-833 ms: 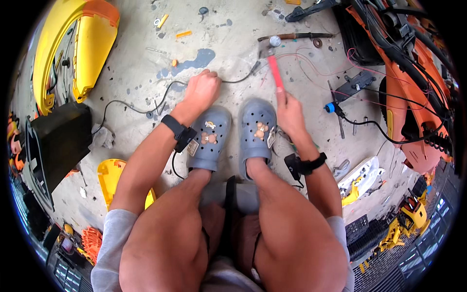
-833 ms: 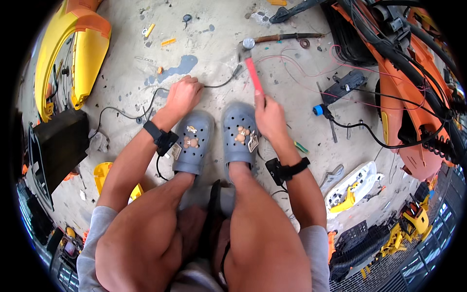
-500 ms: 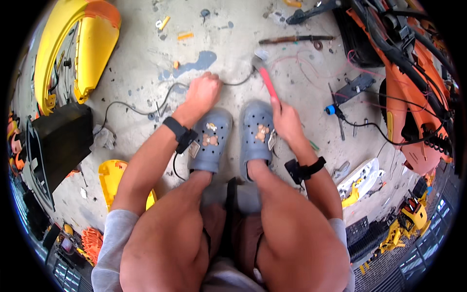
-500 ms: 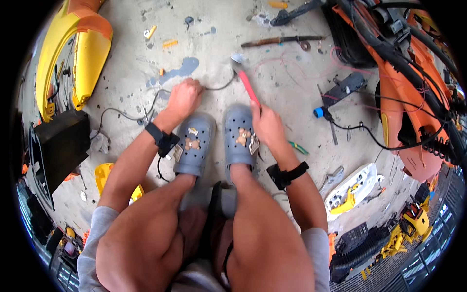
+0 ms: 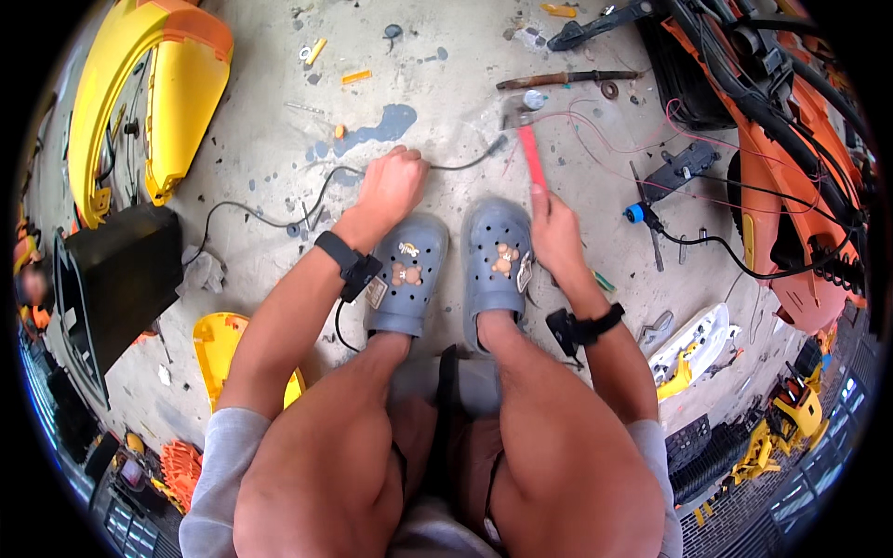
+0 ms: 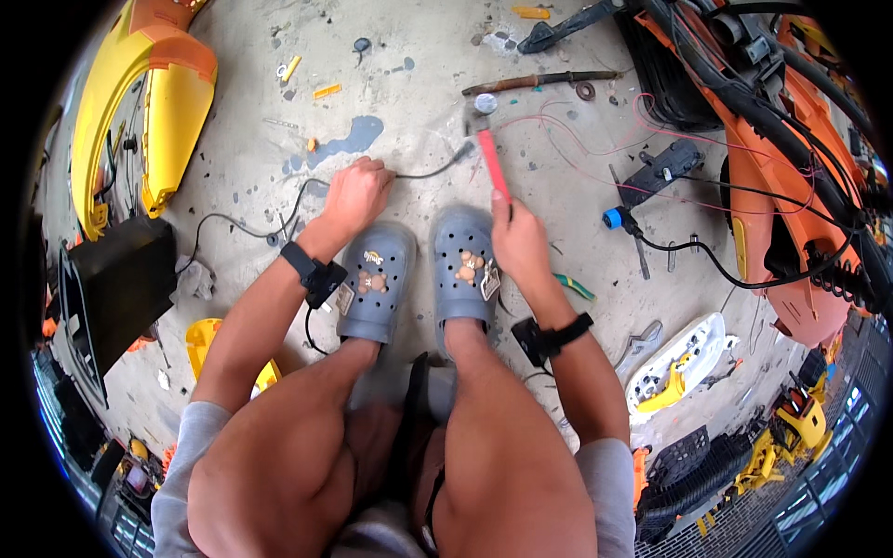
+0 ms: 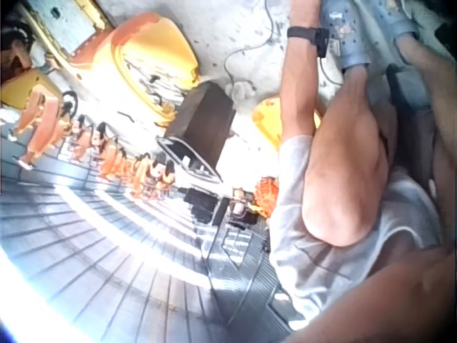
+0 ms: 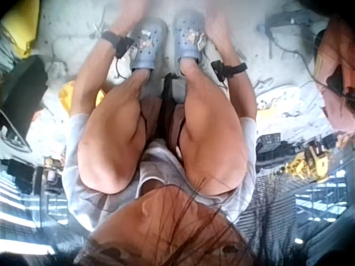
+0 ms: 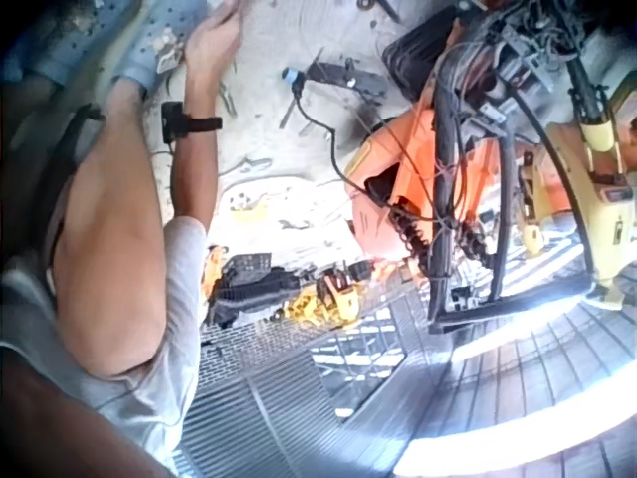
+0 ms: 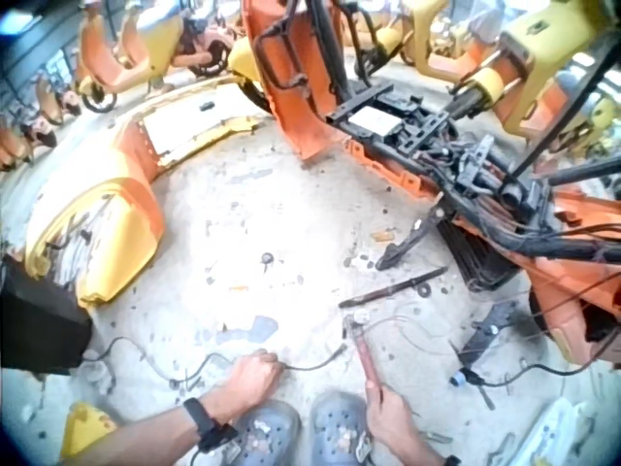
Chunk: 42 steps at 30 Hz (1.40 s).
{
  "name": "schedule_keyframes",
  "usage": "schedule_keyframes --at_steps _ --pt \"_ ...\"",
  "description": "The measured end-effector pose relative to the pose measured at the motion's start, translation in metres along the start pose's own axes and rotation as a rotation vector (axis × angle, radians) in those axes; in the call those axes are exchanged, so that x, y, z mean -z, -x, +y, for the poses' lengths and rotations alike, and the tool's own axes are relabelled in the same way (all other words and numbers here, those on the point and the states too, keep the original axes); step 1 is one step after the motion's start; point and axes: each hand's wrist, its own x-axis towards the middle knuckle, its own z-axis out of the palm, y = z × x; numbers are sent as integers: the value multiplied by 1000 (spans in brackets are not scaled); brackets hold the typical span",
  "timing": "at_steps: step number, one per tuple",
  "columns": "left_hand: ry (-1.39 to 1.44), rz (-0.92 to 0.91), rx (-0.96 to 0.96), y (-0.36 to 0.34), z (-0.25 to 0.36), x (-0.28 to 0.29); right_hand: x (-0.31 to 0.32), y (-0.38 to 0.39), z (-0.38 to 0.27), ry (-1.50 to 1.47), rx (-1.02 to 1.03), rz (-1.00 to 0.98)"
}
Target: The person uses a hammer to strike a small metal component on a wire, then uses their hands to adjust the wire and the component while sitting on the floor.
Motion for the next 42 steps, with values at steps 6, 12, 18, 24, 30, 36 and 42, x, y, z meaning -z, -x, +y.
schedule_keyframes --at_steps 6,12,18,24,30,36,42 --pt "20 55 4 1 -5 1 34 13 -35 -452 -45 -18" --pt "3 18 -3 0 2 1 -8 7 5 186 68 -81" --pt "7 54 10 2 -5 0 21 15 -26 -159 27 -82" --pt "24 50 -2 1 -1 -1 9 10 -5 -165 122 -13" --pt "3 25 4 7 -2 -2 21 0 -1 -140 -121 -59" --pt "8 47 -6 3 -3 0 18 13 -26 -251 50 -74" --pt "-20 -5 21 0 -2 2 10 0 -31 -27 -6 -117"
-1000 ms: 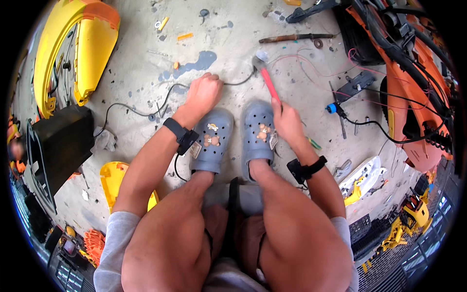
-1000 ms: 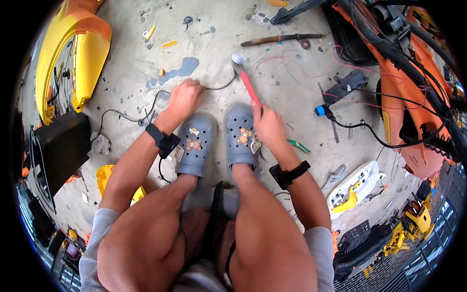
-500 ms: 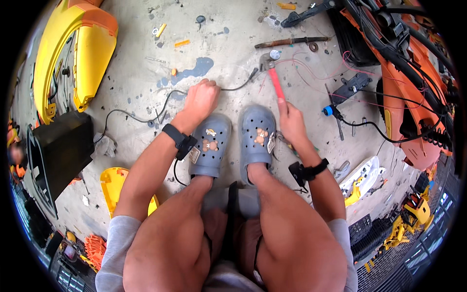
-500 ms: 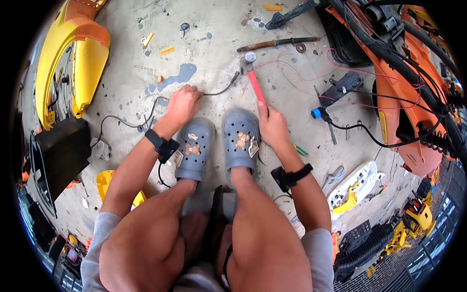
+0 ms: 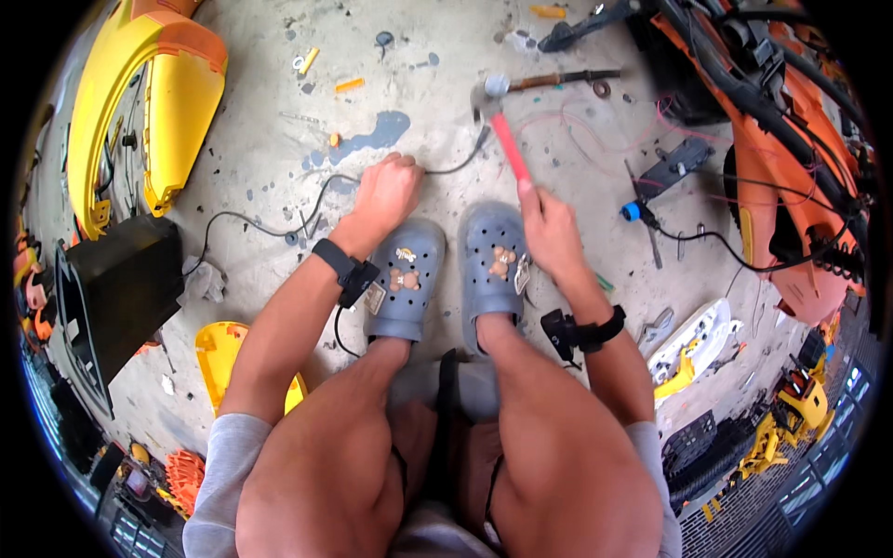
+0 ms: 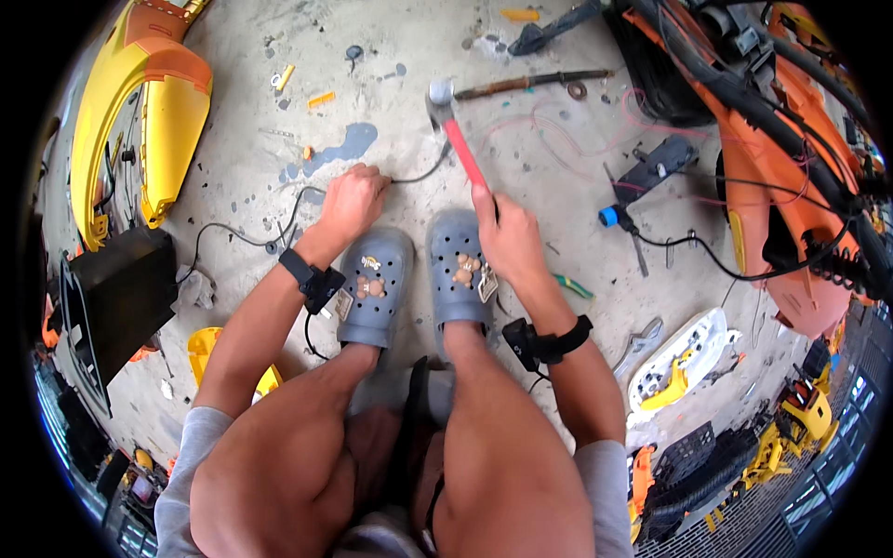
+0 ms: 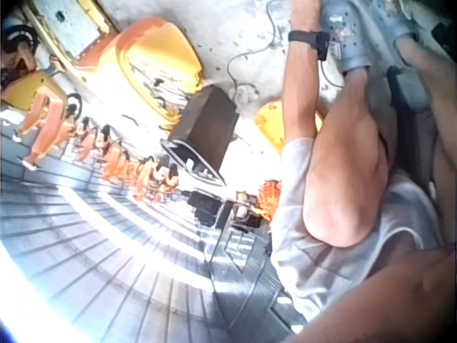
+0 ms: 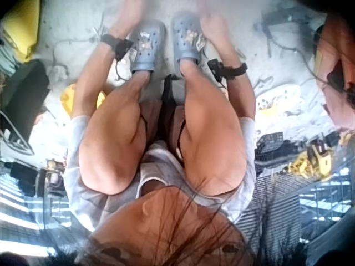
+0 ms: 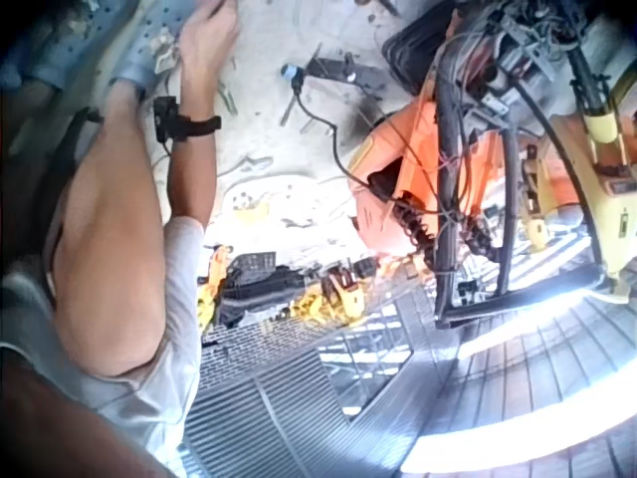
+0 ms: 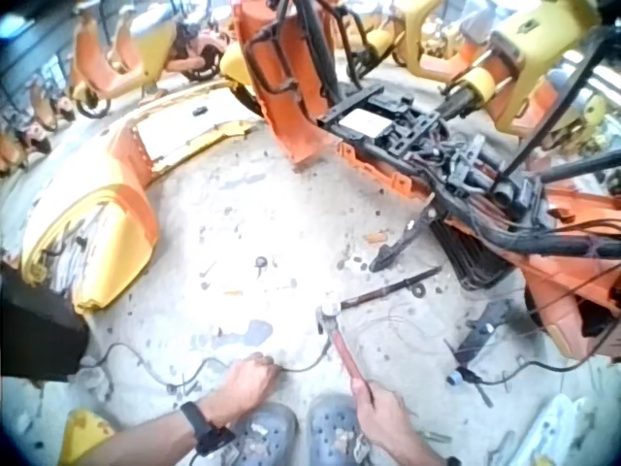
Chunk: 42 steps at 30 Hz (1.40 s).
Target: The person uses a hammer to strike a small metal component on a wire, then uses their hands to adjust the wire and the component while sitting on the floor.
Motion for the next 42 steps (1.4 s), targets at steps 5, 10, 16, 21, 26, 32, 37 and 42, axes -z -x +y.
schedule_keyframes --at_steps 5,10,16,21,26,32,37,42 --pt "24 47 6 4 -1 -3 13 15 -27 -216 85 30" --pt "21 -10 1 -3 3 1 -12 -1 29 113 61 43" --pt "47 48 5 4 -2 -1 17 11 -19 -263 78 28" --pt "48 35 -10 -2 4 0 -8 3 24 -90 138 99" --pt "25 32 -12 1 -1 0 5 3 3 -75 39 59" --pt "33 42 -20 3 0 1 4 5 9 -90 156 44" --pt "31 15 -34 2 2 0 2 -5 31 -64 -69 56" --pt "25 2 -14 2 -3 1 37 1 -20 -419 105 62"
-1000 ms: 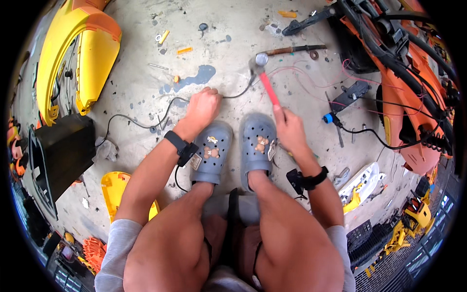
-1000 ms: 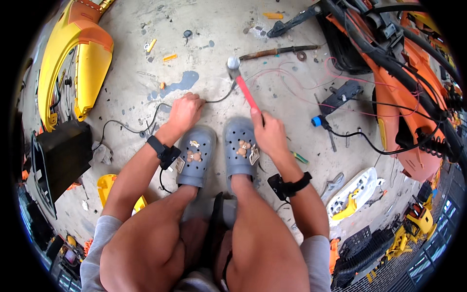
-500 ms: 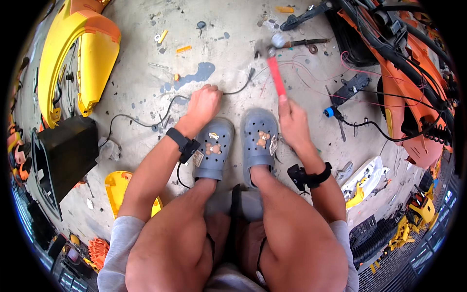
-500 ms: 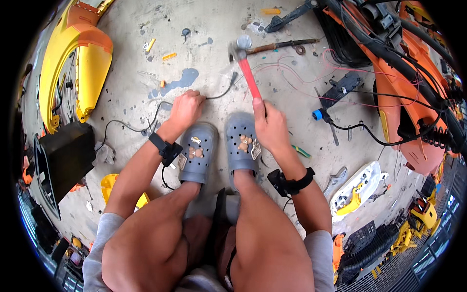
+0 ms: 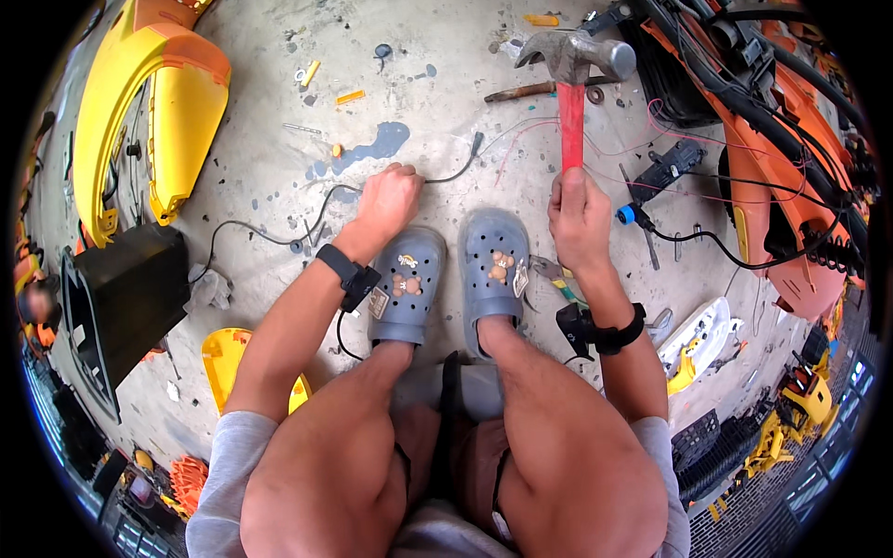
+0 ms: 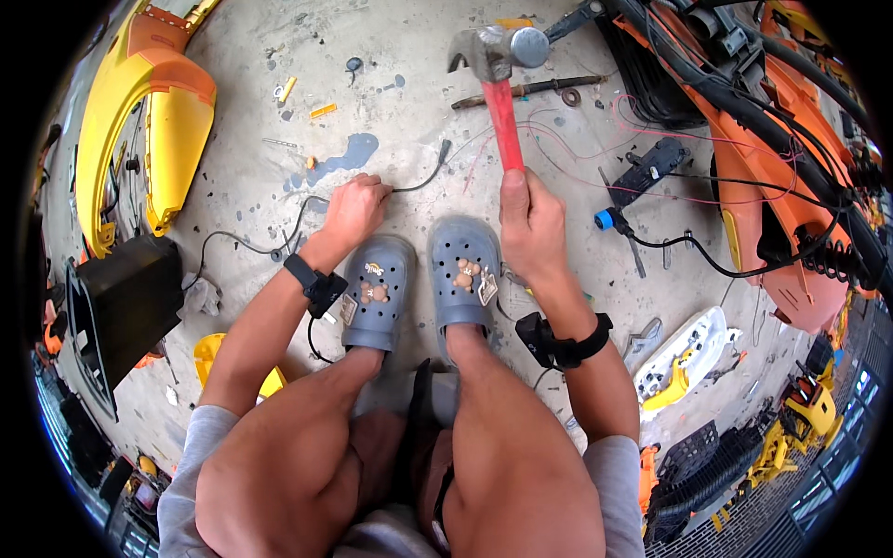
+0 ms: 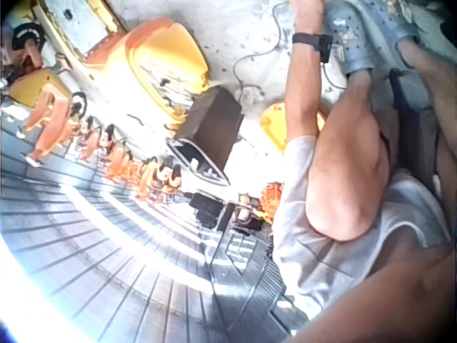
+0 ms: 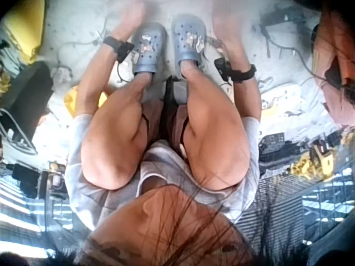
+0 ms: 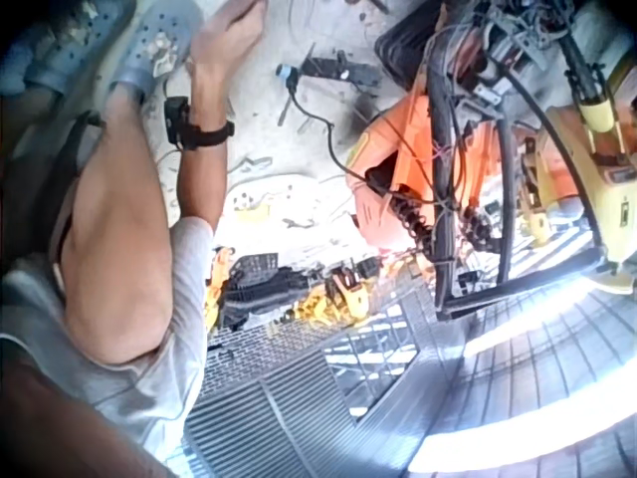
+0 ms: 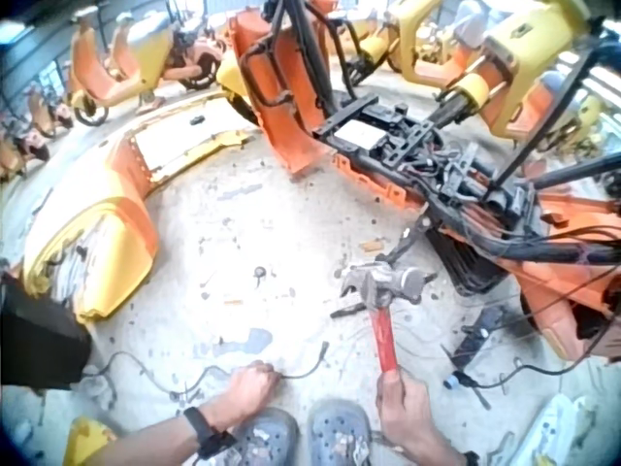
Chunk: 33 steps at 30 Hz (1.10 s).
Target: The person uses a hammer to strike a small metal component on a wire, then uses their hands to adjust the wire and the component while sitting on the floor.
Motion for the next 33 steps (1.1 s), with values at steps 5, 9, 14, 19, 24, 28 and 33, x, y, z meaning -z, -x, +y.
schedule_keyframes --at_steps 5,9,14,19,24,28,33 --pt "23 5 -18 -8 10 -3 -17 4 78 421 51 11" --pt "-15 19 -3 2 1 -2 -21 -5 41 449 -115 -22" --pt "10 18 2 2 1 -1 -16 7 9 103 -23 -15" --pt "-1 26 -36 -5 2 -4 -22 -2 58 482 -156 -82" --pt "0 13 0 6 0 -6 -14 7 10 -48 -75 -3" --pt "11 13 -3 -1 3 -3 -17 10 20 197 -76 -87" --pt "12 46 -10 -5 -1 -5 -25 -1 43 395 -238 -46"
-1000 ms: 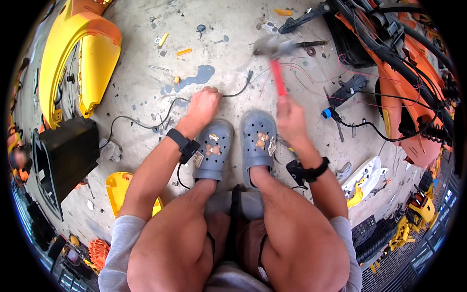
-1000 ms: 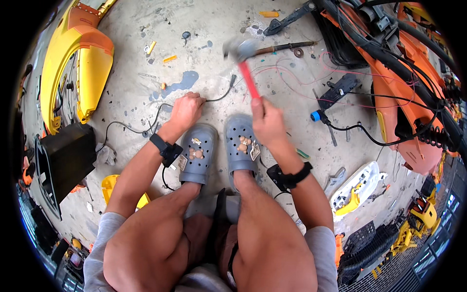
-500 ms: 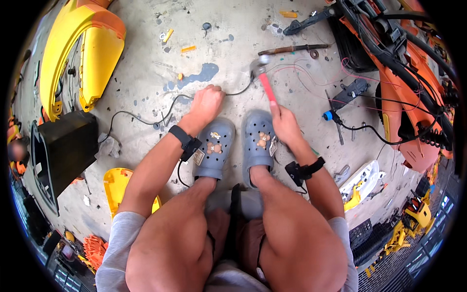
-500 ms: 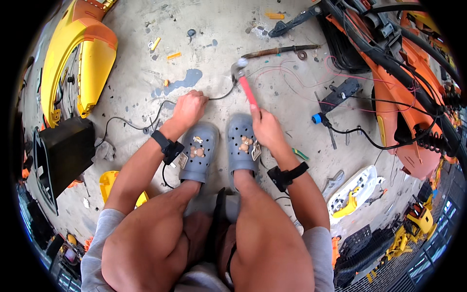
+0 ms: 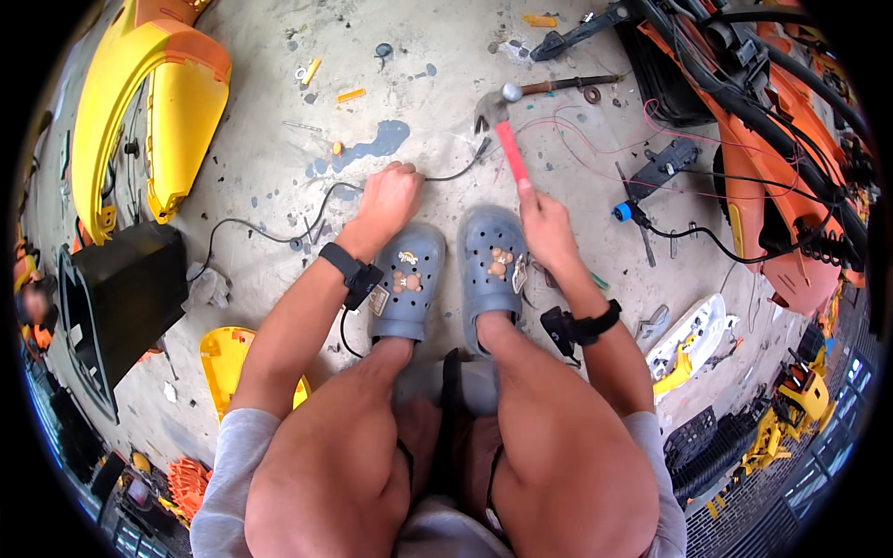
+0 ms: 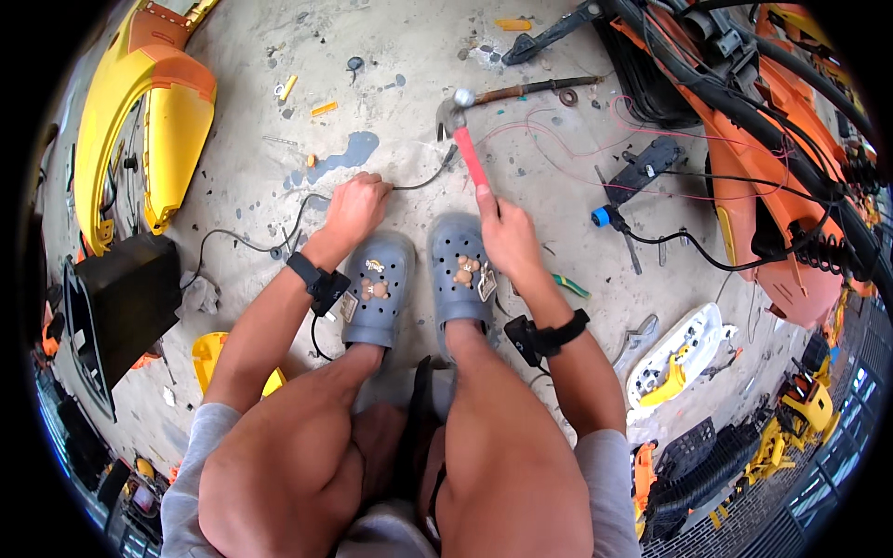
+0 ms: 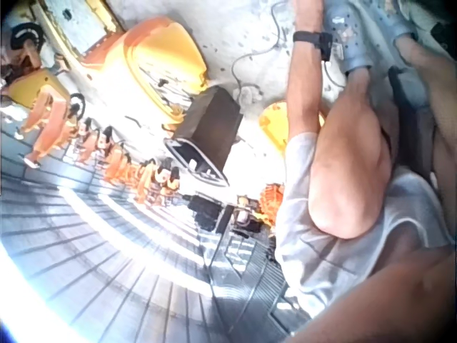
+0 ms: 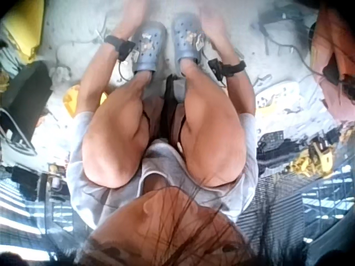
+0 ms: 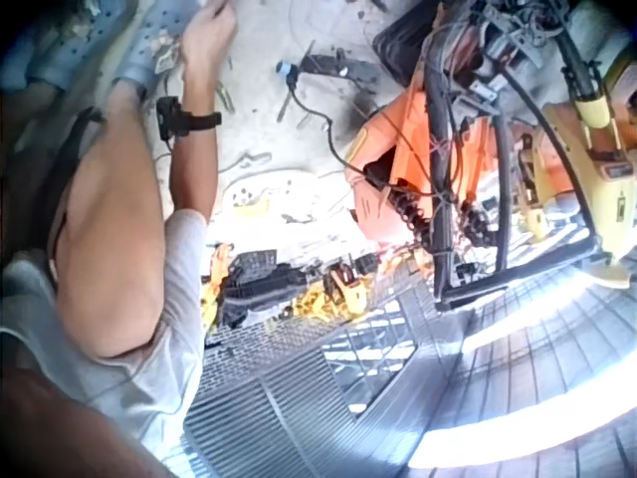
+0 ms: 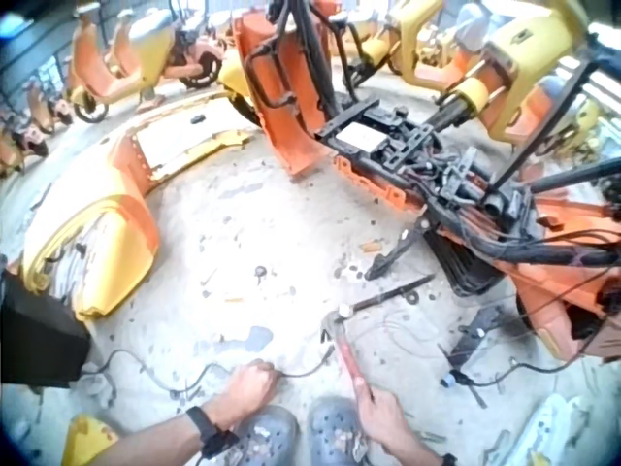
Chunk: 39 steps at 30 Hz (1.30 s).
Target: The person uses a hammer to strike a small metal component on a wire, then uses their hands to adjust the wire and the component while sitting on the floor.
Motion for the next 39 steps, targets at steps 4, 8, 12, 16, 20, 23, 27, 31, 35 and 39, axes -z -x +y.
schedule_keyframes --at_steps 4,8,12,16,20,23,27,31,35,39 --pt "3 -25 44 6 4 3 24 13 -32 -288 229 10" --pt "12 -27 47 4 6 2 7 12 -8 -292 399 137" --pt "26 -23 15 2 5 0 -13 -3 32 106 133 98" --pt "21 -27 85 10 4 4 21 20 -27 -207 116 10" --pt "43 -20 78 6 6 6 26 26 -27 -300 252 42" --pt "46 -48 56 -1 11 1 -8 3 30 179 105 11" --pt "53 -4 75 6 2 -4 11 17 -6 76 92 -33" --pt "44 3 52 8 2 1 29 31 -42 -320 299 29" --pt "35 -6 55 5 8 3 2 19 -2 -91 273 92" --pt "64 -1 33 4 3 -3 -5 -1 20 158 86 8"
